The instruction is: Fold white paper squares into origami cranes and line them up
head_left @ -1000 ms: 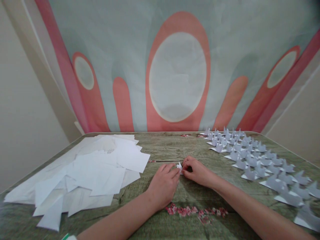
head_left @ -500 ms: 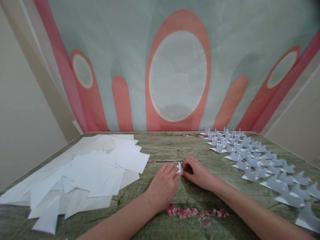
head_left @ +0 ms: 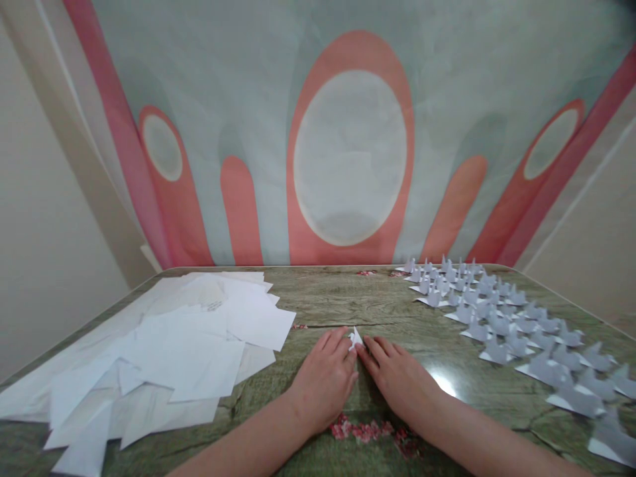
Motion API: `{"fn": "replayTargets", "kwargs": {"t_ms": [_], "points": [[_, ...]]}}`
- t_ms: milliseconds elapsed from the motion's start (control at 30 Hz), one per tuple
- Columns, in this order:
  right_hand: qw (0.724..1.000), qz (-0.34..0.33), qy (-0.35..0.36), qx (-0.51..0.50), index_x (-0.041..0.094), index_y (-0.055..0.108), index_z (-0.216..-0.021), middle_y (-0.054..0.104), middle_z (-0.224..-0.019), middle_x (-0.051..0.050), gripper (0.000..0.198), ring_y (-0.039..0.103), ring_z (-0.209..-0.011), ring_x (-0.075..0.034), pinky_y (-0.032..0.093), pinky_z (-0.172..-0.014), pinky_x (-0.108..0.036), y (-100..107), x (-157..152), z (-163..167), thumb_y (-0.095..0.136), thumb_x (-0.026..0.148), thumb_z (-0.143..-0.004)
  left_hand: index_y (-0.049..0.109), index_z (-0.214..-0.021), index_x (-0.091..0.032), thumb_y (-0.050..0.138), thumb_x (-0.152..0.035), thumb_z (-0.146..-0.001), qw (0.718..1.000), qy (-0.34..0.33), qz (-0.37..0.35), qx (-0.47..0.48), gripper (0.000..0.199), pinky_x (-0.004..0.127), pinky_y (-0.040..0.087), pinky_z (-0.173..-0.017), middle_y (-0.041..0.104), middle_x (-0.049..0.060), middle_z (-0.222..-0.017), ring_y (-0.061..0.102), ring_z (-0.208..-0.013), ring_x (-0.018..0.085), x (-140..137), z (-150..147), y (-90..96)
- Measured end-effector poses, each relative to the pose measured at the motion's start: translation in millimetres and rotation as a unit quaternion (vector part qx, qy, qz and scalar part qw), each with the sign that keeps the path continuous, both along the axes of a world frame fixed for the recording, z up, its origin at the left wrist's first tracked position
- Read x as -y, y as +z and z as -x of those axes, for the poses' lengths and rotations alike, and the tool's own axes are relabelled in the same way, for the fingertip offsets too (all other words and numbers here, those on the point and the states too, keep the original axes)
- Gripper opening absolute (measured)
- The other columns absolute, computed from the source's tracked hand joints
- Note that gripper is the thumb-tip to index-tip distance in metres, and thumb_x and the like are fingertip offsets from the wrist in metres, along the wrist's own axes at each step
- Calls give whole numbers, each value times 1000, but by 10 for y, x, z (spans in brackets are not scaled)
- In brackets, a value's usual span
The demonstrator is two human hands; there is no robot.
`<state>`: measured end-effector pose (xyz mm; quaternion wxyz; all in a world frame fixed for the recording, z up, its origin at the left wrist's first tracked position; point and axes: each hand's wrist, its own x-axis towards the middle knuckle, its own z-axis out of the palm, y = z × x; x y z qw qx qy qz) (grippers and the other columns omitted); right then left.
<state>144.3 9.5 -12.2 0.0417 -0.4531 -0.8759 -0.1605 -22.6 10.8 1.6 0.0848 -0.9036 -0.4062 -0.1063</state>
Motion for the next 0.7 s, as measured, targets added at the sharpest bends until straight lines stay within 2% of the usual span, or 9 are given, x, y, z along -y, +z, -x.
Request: {"fn": "replayTargets", "kwargs": {"t_ms": [233,400,533,633,700], "points": [[1000,11,6,13,11,55,-115,57,-115,-16,43,54,-99,-27,49,-76,-39,50,9,-38,43,2,-75,52,-112,-16,47,-28,-85,1000,0,9,14,30,41,25,-103,54,9,-115,33,-124,24,-5,-4,30],[999,30,10,-18,13,56,-112,59,-110,-15,42,56,-95,-26,48,-75,-38,58,-12,-65,43,1,-74,50,-117,-14,40,-26,-87,999,-31,3,21,33,39,24,-105,50,7,-125,29,-127,23,-18,14,11],[997,64,9,-36,17,58,-110,61,-107,-12,40,58,-93,-24,47,-76,-36,158,-90,-79,45,3,-75,48,-120,-12,37,-27,-88,999,-41,18,13,36,35,25,-105,49,8,-128,34,-125,21,-31,29,-35],[991,110,31,-67,18,59,-109,61,-107,-12,39,59,-93,-25,46,-79,-38,193,17,-294,50,6,-73,47,-120,-11,37,-26,-88,999,-41,28,13,37,34,26,-104,48,9,-128,37,-123,19,-28,35,-32],[978,144,70,-130,23,59,-108,61,-109,-9,39,57,-97,-25,44,-84,-37,99,258,-569,55,11,-71,46,-120,-10,37,-26,-88,998,-47,30,14,37,33,27,-104,49,10,-126,38,-121,20,-23,37,1]]}}
